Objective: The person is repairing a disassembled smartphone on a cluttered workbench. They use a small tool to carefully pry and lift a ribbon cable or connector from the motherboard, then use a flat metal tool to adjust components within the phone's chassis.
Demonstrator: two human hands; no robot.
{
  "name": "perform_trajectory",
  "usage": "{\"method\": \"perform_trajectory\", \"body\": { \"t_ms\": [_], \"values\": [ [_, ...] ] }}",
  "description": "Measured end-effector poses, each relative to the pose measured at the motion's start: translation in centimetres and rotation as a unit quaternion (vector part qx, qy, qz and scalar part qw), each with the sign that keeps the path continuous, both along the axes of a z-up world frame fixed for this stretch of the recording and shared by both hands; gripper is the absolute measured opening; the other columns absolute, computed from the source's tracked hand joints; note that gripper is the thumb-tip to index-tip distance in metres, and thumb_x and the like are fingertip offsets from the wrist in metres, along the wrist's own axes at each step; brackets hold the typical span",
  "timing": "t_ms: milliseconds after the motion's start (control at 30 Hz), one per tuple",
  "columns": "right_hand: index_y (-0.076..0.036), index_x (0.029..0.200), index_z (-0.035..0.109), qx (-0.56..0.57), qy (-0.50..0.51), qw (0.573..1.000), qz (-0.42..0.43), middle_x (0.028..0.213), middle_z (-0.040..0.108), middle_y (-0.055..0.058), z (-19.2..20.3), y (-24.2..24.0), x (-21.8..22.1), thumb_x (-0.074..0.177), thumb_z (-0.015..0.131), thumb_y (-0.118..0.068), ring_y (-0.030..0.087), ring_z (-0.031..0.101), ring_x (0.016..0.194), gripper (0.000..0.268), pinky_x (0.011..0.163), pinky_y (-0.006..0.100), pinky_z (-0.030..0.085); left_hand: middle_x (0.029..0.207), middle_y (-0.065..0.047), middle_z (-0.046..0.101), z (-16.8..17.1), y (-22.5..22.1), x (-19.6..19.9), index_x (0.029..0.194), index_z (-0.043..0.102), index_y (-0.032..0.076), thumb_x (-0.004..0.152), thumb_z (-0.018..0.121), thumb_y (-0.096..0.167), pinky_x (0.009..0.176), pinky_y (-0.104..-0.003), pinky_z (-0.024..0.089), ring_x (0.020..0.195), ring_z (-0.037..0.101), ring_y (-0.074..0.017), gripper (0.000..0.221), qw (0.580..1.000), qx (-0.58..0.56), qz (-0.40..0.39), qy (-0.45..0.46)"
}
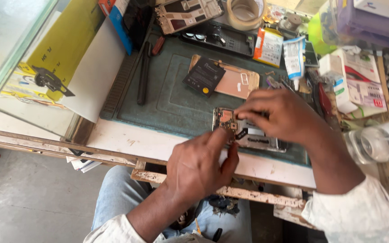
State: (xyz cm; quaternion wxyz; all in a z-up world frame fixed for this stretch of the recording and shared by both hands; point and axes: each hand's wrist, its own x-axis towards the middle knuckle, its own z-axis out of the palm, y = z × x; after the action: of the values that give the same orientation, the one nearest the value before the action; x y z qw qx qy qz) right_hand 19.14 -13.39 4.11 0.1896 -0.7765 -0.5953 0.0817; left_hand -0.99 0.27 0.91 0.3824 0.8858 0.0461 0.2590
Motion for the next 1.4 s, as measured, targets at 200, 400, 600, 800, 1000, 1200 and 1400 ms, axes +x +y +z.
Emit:
{"method": "perform_trajectory", "body": {
  "t_ms": [200,400,600,800,1000,1200,1400],
  "values": [
    [-0.008,0.11,0.076,0.1,-0.045,0.993,0.047,0.097,0.074,0.006,2.3,-0.6,-0.2,0.096,0.072,-0.014,0.018,0.071,0.085,0.015,0.074,0.032,0.056,0.073,-0.012,0.07,0.1,0.7,0.4,0.104,0.061,0.006,0.092,0.067,0.01,0.052,-0.041,0.052,0.058,0.07,-0.0274,0.014,0.997,-0.08,-0.002,-0.018],
    [-0.009,0.096,0.079,-0.046,0.047,0.996,-0.058,0.084,0.075,0.004,2.2,-0.8,-2.0,0.086,0.076,-0.018,0.019,0.068,0.057,0.014,0.053,0.032,0.056,0.067,-0.008,0.072,1.0,1.8,0.7,0.1,0.066,0.005,0.091,0.064,0.006,0.05,-0.04,0.05,0.05,0.069,-0.0231,0.009,0.98,-0.197,-0.018,0.023],
    [-0.007,0.09,0.077,0.035,-0.007,0.995,0.097,0.085,0.074,0.005,1.2,-1.4,-1.9,0.081,0.077,-0.014,0.019,0.072,0.069,0.012,0.067,0.035,0.058,0.077,-0.009,0.076,2.8,4.4,1.9,0.095,0.072,0.005,0.089,0.073,0.013,0.062,-0.032,0.059,0.066,0.077,-0.0189,0.01,0.99,-0.06,-0.126,0.006],
    [-0.007,0.092,0.078,0.004,-0.056,0.997,0.059,0.086,0.073,0.009,1.8,-1.4,-3.6,0.078,0.076,-0.02,0.028,0.07,0.069,0.019,0.062,0.04,0.056,0.084,-0.004,0.078,5.8,8.6,8.9,0.084,0.082,0.015,0.076,0.085,0.023,0.069,-0.041,0.058,0.075,0.074,-0.0252,0.013,0.937,0.244,-0.194,0.159],
    [-0.009,0.085,0.078,-0.041,-0.076,0.996,0.02,0.078,0.071,0.007,2.0,-0.7,-4.3,0.079,0.078,-0.026,0.03,0.068,0.061,0.018,0.055,0.042,0.054,0.08,-0.002,0.081,5.4,9.6,14.4,0.086,0.083,0.013,0.071,0.089,0.031,0.066,-0.033,0.059,0.071,0.077,-0.0146,0.024,0.882,0.168,-0.355,0.26],
    [-0.009,0.082,0.077,-0.025,-0.116,0.993,0.011,0.077,0.069,0.005,1.8,-0.4,-5.1,0.08,0.077,-0.026,0.028,0.067,0.057,0.017,0.05,0.041,0.052,0.072,-0.003,0.079,3.7,10.7,15.3,0.086,0.083,0.012,0.072,0.089,0.026,0.059,-0.033,0.055,0.062,0.073,-0.0142,0.02,0.873,0.126,-0.396,0.255],
    [-0.01,0.086,0.076,-0.06,-0.153,0.986,-0.002,0.075,0.066,0.006,2.0,0.1,-6.0,0.081,0.077,-0.028,0.028,0.067,0.056,0.019,0.049,0.042,0.053,0.068,0.001,0.077,3.7,9.9,15.0,0.079,0.082,0.013,0.072,0.089,0.025,0.056,-0.03,0.055,0.059,0.072,-0.0102,0.016,0.873,0.128,-0.403,0.242]
  ]
}}
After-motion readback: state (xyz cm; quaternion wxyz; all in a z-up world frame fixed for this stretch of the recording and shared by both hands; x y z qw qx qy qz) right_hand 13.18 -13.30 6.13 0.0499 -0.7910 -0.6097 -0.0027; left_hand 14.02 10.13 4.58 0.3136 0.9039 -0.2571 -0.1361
